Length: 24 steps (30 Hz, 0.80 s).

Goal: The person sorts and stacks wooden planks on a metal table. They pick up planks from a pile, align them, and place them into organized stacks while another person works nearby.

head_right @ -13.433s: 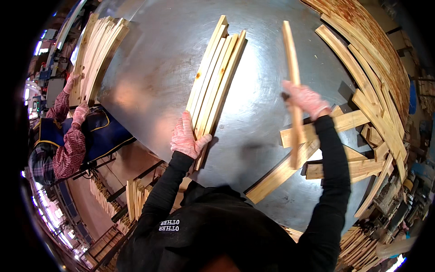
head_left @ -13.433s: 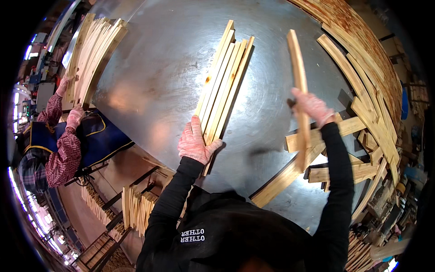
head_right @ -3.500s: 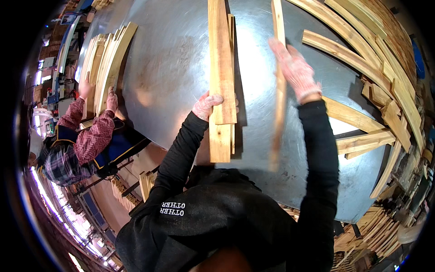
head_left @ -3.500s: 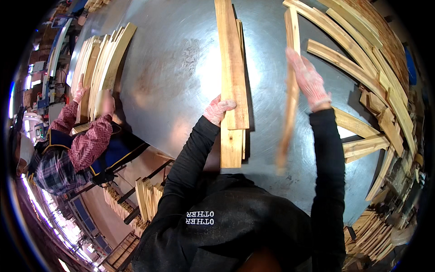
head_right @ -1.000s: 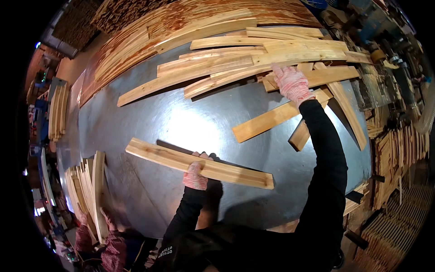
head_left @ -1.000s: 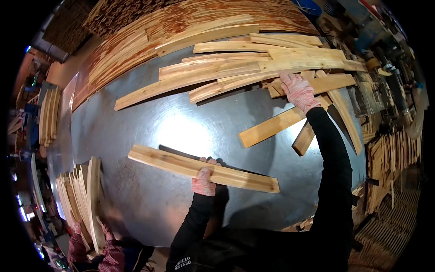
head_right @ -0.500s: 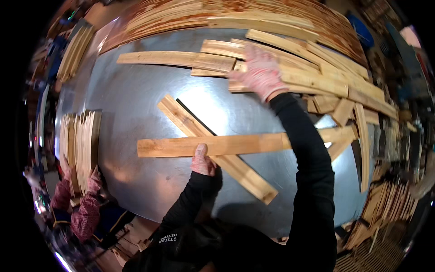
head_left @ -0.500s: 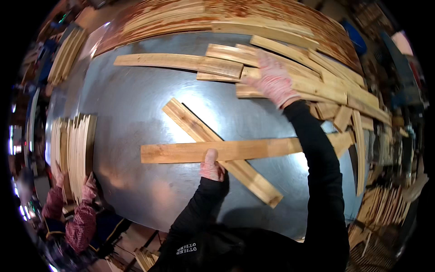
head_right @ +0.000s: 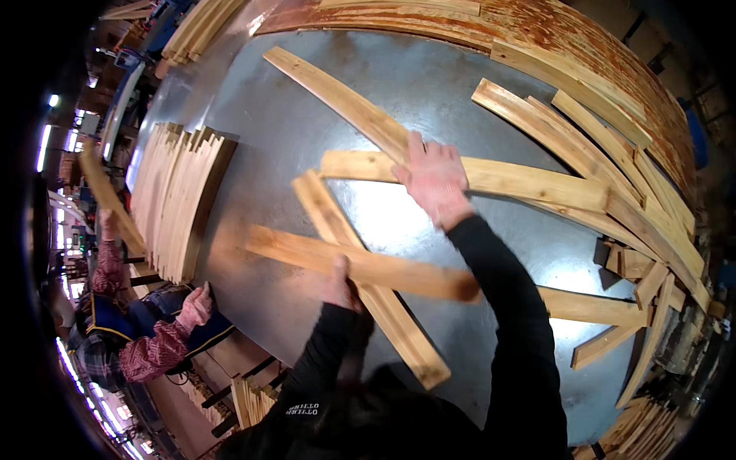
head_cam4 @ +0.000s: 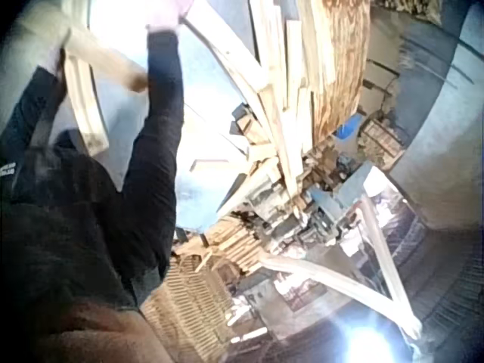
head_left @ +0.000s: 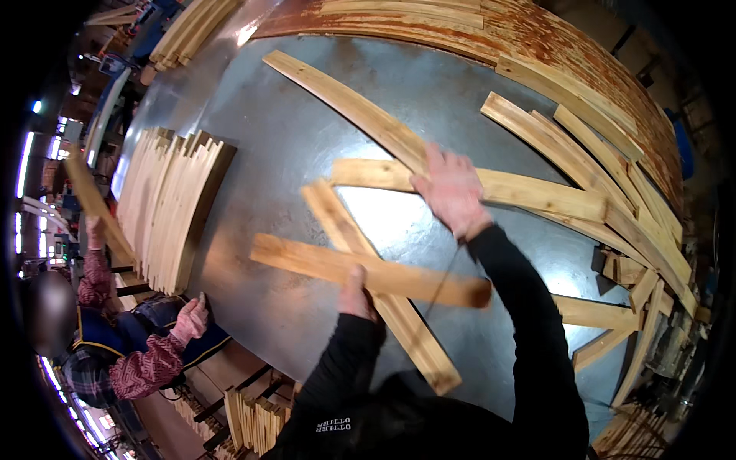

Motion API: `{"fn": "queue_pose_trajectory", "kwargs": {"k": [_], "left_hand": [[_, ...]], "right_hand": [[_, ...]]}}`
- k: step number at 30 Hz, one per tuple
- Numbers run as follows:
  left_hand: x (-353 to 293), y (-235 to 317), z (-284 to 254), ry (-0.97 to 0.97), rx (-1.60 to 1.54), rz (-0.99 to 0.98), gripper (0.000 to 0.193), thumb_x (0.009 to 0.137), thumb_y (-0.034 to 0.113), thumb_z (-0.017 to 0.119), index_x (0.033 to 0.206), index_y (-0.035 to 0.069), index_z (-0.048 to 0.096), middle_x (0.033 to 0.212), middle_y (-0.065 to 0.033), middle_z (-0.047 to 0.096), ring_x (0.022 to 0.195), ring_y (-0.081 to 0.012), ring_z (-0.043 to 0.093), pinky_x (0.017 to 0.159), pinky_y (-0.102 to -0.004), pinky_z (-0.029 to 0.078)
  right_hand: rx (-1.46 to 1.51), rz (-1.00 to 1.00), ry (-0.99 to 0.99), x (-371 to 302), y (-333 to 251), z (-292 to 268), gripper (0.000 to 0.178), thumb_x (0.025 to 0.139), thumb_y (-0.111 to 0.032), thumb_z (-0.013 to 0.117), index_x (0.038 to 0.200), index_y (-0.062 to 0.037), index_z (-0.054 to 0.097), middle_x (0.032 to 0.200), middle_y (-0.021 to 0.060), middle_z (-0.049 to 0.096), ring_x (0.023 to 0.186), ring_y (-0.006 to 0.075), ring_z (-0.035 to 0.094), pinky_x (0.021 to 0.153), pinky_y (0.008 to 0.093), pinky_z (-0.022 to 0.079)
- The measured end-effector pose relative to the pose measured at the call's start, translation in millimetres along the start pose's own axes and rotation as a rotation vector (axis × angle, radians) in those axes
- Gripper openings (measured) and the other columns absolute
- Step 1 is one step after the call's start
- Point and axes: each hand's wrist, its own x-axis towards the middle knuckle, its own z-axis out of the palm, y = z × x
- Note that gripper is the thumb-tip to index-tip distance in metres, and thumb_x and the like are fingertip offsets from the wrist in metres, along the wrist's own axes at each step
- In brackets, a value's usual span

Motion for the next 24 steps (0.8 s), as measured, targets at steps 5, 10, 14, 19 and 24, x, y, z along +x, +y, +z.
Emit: {"fn": "queue_pose_trajectory", "kwargs": {"k": [5,10,14,19,24], "left_hand": [[67,50,-26,-0.302,-0.334,0.053,0.06,0.102,0.044,0.053,0.143,0.002,0.041,0.137,-0.0138,0.055,0.126,-0.0324,0.055,0.105,-0.0505,0.047],[74,57,-18,0.046,0.077,0.102,0.052,0.091,0.033,0.071,0.13,0.003,0.056,0.117,-0.0108,0.064,0.105,-0.0254,0.063,0.093,-0.0403,0.054],[73,73,-32,0.112,0.222,0.139,0.042,0.089,0.025,0.07,0.122,-0.001,0.061,0.108,-0.0094,0.065,0.097,-0.0238,0.064,0.088,-0.0374,0.053],[57,91,-97,-0.046,0.438,0.279,0.053,0.089,0.023,0.072,0.132,-0.003,0.056,0.114,-0.0091,0.066,0.104,-0.0207,0.062,0.093,-0.0332,0.051],[27,151,-116,-0.284,0.306,0.08,0.041,0.09,0.017,0.069,0.126,0.0,0.058,0.109,-0.0087,0.067,0.096,-0.0205,0.065,0.089,-0.0338,0.053]], "right_hand": [[0.038,-0.041,0.085,-186,-55,-20,0.071,0.074,-0.033,0.079,0.132,-0.0029,0.05,0.098,0.0153,0.056,0.1,0.0348,0.055,0.09,0.0487,0.047],[0.338,-0.314,-0.251,-244,-62,-15,0.077,0.076,-0.042,0.074,0.14,-0.0078,0.048,0.122,0.0171,0.054,0.114,0.0344,0.053,0.096,0.0545,0.044],[-0.219,-0.426,0.254,-99,-18,-52,0.078,0.084,-0.053,0.065,0.143,-0.0052,0.045,0.136,0.0211,0.052,0.126,0.0386,0.047,0.103,0.0496,0.041],[-0.337,-0.093,-0.438,-11,58,-28,0.081,0.08,-0.047,0.067,0.146,-0.0093,0.041,0.134,0.0201,0.056,0.128,0.0386,0.051,0.107,0.0465,0.039],[-0.015,0.157,-0.441,-15,7,-60,0.064,0.085,-0.05,0.062,0.131,-0.0054,0.055,0.118,0.0233,0.066,0.113,0.0374,0.062,0.095,0.0421,0.049]]}}
